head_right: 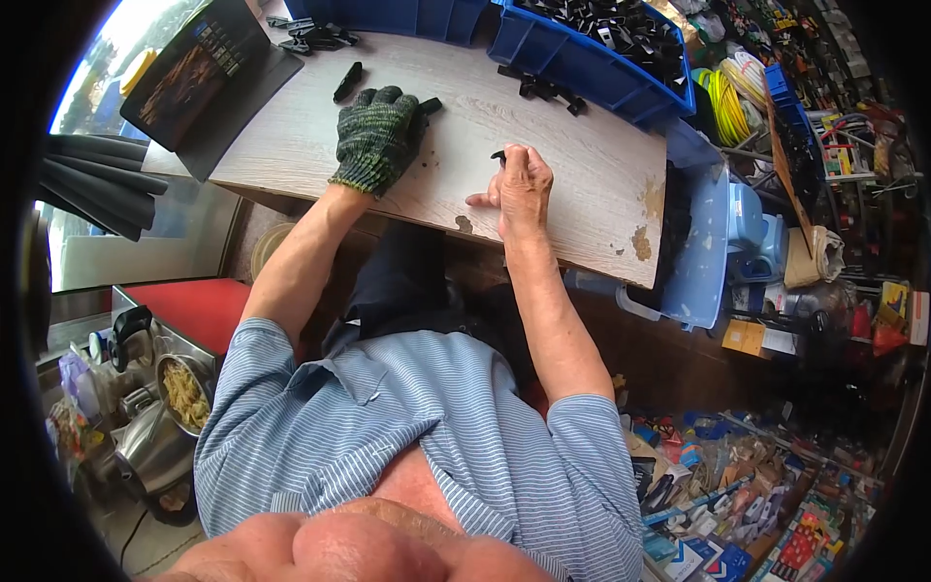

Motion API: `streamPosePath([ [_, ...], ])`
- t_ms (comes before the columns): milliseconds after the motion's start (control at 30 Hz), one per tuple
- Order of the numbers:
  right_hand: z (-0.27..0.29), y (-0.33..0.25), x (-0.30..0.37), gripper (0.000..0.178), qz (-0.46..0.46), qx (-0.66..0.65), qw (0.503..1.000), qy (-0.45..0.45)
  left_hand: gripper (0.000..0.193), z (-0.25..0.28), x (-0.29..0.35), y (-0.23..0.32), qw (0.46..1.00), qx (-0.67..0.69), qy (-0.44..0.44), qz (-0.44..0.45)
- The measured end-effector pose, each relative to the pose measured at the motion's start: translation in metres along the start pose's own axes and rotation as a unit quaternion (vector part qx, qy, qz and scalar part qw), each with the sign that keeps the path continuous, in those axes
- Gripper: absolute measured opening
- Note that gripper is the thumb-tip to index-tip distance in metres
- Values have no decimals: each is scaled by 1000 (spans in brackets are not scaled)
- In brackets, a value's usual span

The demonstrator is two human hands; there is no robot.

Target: Assembling small black plastic components at a workbench in a factory or workshop setting.

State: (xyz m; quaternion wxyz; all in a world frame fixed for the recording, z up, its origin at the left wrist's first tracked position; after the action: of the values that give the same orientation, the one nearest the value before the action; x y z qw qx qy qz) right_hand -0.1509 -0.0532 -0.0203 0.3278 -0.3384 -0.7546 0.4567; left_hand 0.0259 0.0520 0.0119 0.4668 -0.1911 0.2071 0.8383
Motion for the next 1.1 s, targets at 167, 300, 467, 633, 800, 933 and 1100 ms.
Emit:
streamPosePath([
  [167, 12, 2, -4, 28, 23, -57, 996, 65, 13, -2, 13, 30, 986, 156, -18, -61],
  [300, 14, -1, 0, 34, 28, -49, 993, 101, 21, 2, 30, 59, 921, 377, -88, -50],
  [467, 30, 4, -4, 33, 103, -11, 979, 176, 22, 0, 33, 80, 897, 420, -134, -42],
  [633, 44, 14, -14, 30, 115, 25, 982, 150, 23, -12, 32, 81, 893, 423, -142, 62],
  [800, 22, -8, 8, 28, 92, 18, 982, 162, 26, -17, 40, 97, 874, 451, -117, 139],
  [933, 31, -6, 8, 28, 59, 7, 984, 167, 33, -15, 42, 106, 866, 453, -99, 189],
  [1100, 27, -7, 9, 28, 82, 21, 983, 165, 33, -14, 44, 102, 840, 476, -131, 227],
])
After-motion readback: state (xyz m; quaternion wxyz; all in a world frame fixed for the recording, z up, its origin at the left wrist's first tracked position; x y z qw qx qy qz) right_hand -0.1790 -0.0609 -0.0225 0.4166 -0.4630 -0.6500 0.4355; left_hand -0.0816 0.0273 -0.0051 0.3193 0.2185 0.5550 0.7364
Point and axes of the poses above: each hand's wrist, its own x-axis away from the middle knuckle, its own z-axis out of the back of the hand, y = z × x, the point moved 7 cm from there along -x, towards the middle knuckle, and after that the axes turned 7 degrees about -x, right-handed, at the moved point
